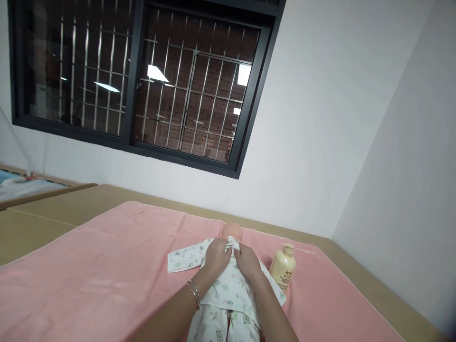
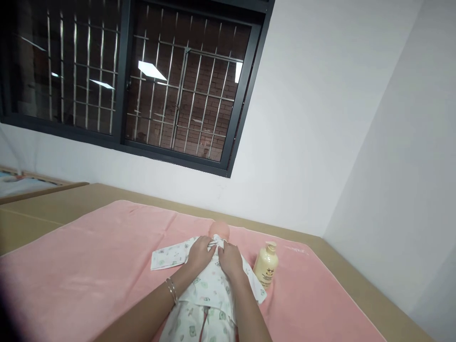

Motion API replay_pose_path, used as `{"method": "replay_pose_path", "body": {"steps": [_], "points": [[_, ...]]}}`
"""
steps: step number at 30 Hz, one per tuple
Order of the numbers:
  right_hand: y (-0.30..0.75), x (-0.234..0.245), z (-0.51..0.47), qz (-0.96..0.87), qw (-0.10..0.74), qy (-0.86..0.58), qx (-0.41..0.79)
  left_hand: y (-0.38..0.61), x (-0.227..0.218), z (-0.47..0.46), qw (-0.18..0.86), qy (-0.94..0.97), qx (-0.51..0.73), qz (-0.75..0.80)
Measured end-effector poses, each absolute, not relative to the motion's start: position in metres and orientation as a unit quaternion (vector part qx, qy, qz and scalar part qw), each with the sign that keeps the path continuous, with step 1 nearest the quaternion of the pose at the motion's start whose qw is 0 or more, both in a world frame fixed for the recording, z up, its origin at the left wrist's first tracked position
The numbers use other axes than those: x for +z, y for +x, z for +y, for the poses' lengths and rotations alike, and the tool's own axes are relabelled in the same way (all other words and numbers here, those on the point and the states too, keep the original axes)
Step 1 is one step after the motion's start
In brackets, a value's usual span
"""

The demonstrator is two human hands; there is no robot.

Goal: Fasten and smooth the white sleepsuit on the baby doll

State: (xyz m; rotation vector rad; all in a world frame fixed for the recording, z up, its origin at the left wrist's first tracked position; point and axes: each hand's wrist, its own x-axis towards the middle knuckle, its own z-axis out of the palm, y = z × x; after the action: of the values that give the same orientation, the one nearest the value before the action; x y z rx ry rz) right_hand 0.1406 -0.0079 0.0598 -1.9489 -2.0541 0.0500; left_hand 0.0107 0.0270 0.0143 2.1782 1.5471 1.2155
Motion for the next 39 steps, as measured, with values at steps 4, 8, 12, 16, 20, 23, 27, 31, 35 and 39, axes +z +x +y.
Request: {"method": "replay_pose_path", "body": {"steps": [4,8,12,16,20,23,27,31,35,39], "points": [[0.121,0.059,-0.013,-0.647,0.123,-0.752,-0.042,0.011,0.014,0.024,0.076,0.711,0.4,0.573],[0.123,0.053,-0.006,-0.66,0.147,-0.734,-0.058,0.007,0.015,0.029,0.114,0.702,0.373,0.596],[0.139,0.049,0.001,-0.697,0.18,-0.694,-0.015,0.005,0.014,0.037,0.134,0.732,0.386,0.545],[0.136,0.053,-0.006,-0.692,0.173,-0.7,-0.027,0.006,0.012,0.037,0.122,0.752,0.409,0.502],[0.124,0.061,-0.014,-0.633,0.144,-0.759,-0.044,0.008,0.011,0.029,0.067,0.726,0.414,0.545],[0.125,0.061,-0.01,-0.62,0.148,-0.77,-0.011,0.009,0.012,0.026,0.05,0.717,0.384,0.579],[0.138,0.054,0.001,-0.675,0.169,-0.719,0.001,0.006,0.012,0.031,0.072,0.735,0.364,0.568],[0.144,0.05,0.004,-0.703,0.174,-0.69,-0.002,0.003,0.014,0.035,0.079,0.747,0.375,0.542],[0.136,0.053,-0.002,-0.679,0.173,-0.713,-0.006,0.004,0.012,0.031,0.057,0.736,0.396,0.545],[0.125,0.053,-0.009,-0.621,0.18,-0.763,-0.022,0.006,0.009,0.026,0.027,0.709,0.408,0.575]]}}
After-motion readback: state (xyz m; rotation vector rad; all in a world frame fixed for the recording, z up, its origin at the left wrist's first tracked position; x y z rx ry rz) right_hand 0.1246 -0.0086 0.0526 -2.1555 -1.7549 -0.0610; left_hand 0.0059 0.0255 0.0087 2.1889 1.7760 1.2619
